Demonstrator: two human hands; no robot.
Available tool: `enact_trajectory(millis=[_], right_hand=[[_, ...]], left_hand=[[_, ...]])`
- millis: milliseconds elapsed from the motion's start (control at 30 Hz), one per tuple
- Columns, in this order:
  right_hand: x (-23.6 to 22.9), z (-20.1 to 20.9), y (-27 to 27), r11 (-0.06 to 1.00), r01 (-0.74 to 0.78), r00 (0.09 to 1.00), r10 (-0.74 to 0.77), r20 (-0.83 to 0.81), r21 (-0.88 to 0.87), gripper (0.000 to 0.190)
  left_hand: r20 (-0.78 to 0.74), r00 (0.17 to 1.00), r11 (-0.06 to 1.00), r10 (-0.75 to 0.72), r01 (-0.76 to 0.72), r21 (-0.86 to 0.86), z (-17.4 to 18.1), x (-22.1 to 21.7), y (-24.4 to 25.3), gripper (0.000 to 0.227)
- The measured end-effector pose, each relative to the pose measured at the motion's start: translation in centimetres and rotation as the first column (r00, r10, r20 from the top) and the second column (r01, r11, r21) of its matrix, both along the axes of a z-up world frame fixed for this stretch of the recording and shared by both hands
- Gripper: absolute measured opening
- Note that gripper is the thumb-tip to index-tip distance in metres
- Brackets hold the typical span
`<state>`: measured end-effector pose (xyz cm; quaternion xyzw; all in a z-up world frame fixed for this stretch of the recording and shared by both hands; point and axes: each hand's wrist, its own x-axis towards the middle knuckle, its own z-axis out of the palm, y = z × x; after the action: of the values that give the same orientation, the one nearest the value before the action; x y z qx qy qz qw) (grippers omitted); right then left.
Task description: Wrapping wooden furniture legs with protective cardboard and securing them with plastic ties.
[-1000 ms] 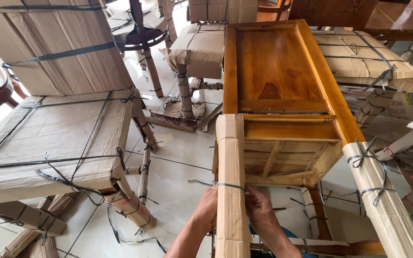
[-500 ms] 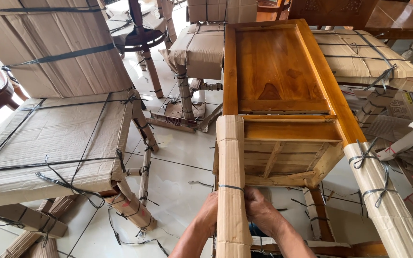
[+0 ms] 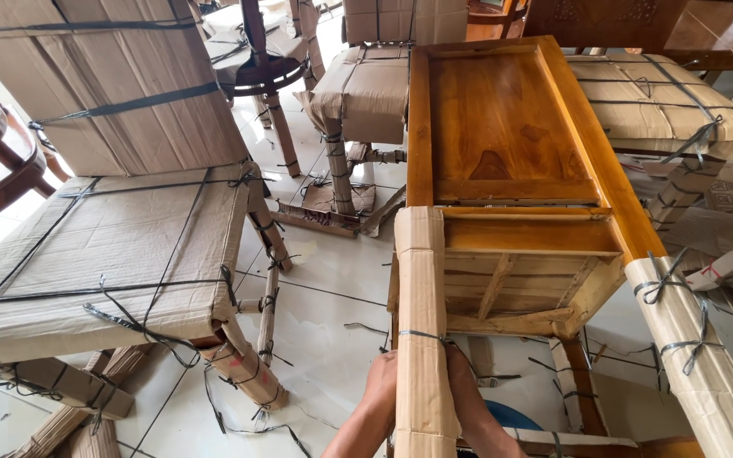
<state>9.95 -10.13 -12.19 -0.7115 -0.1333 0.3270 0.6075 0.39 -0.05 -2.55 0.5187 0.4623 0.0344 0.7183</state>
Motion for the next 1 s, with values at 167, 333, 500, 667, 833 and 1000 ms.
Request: enact_trajectory(millis=[167, 333, 500, 667, 833, 1000], right_hand=[[-0.2, 2.2, -0.3, 0.998, -0.024, 0.995, 0.030, 0.093, -0.060, 0.040], [0.9, -1.2, -0.4, 0.961, 0.028, 0.998, -0.010, -0.064, 0.275, 0.031], [0.8, 2.1, -1.1, 0.989, 0.016, 1.000, -0.015, -0.010, 0.150, 0.038], [1.4, 4.9, -2.8, 0.979, 0.000, 0.986, -0.034, 0.161, 0.206, 0.023], [0.8, 7.0, -3.4, 0.993, 0.026, 0.995, -0.037, 0.091, 0.119, 0.030], [1.0, 6.2, -3.8, 0.968, 0.052, 0.992, -0.022, -0.123, 0.245, 0.027]], left_hand=[[0.120, 0.966, 0.939, 0.231, -0.253, 0.232, 0.7, 0.2, 1.3, 0.030], [-0.007, 0.827, 0.131, -0.563, 0.098, 0.987, 6.7, -1.3, -0.9, 0.034], [-0.182, 0.834, -0.051, -0.521, 0.182, 0.982, 5.8, -0.3, -1.4, 0.025], [-0.251, 0.858, -0.098, -0.449, 0.232, 0.968, 4.8, 1.2, -1.6, 0.023], [-0.136, 0.845, 0.004, -0.518, 0.162, 0.987, 5.3, 0.7, -0.8, 0.014], [-0.150, 0.838, 0.000, -0.524, 0.176, 0.984, 5.6, 0.6, -0.8, 0.011]])
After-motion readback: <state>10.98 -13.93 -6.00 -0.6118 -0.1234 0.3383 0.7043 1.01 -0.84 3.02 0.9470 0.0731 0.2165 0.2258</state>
